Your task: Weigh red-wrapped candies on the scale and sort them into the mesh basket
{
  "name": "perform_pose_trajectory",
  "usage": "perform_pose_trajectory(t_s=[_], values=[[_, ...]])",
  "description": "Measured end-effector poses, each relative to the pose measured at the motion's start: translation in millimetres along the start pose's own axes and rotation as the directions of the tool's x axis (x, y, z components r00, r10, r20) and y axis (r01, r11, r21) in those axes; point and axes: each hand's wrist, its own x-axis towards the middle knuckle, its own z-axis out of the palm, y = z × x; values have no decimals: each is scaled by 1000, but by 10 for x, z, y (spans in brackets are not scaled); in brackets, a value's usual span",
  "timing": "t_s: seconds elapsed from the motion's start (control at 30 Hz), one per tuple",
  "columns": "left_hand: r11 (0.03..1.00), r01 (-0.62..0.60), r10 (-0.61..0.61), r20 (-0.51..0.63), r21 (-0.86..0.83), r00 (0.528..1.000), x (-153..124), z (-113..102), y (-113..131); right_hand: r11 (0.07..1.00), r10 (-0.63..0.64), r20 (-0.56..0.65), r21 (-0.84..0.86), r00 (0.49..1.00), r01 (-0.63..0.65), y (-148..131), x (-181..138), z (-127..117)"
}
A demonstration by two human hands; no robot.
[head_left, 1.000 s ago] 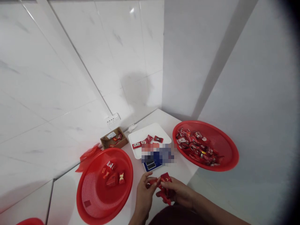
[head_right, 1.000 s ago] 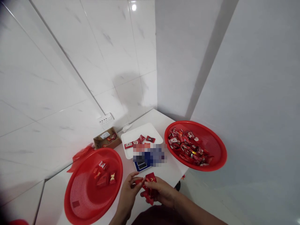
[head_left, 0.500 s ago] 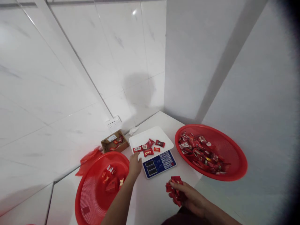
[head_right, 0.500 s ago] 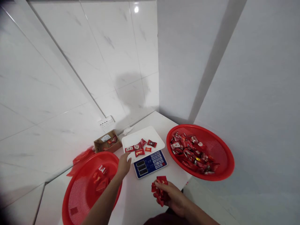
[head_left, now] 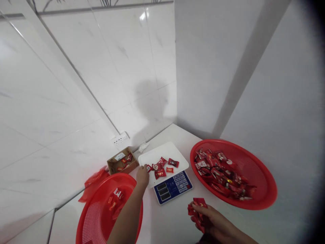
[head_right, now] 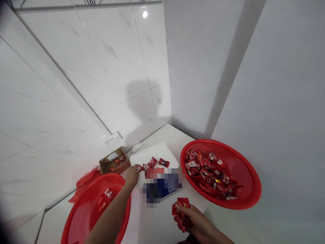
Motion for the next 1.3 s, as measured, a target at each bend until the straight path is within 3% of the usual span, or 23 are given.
perform_pose_trajectory(t_s=[0.17,0.33,0.5,0.6,0.7,0.77,0.83,0.93,1.07,1.2,1.3], values=[[969,65,-68,-4,-240,998,-75,-35,134,1000,1,32,-15,999,0,-24,71,12],[860,28,-15,31,-509,999,-111,-13,469,1000,15,32,-25,999,-15,-32,51,56],[767,24,-38,-8,-642,999,-222,-30,613,1000,-5,48,-5,999,5,3,12,70],[710,40,-24,32,-703,999,-522,-34,607,1000,-3,63,-15,998,4,33,-13,81],[653,126,42,201,-747,979,-1015,30,599,999,2,101,-46,995,3,84,-38,122],[596,218,104,343,-773,934,-1376,99,596,997,-1,125,-72,992,10,139,-51,161],[464,351,181,475,-813,861,-1694,161,592,995,-9,145,-99,989,24,204,-65,199],[265,484,242,544,-834,804,-2023,204,579,990,-17,184,-135,983,43,305,-101,245],[106,540,201,550,-835,811,-2215,184,511,989,20,234,-148,972,16,417,-178,298],[128,533,166,547,-837,820,-2277,152,397,991,31,273,-132,962,6,506,-224,343],[124,515,122,528,-848,840,-2294,121,351,989,10,239,-147,971,26,541,-227,351]])
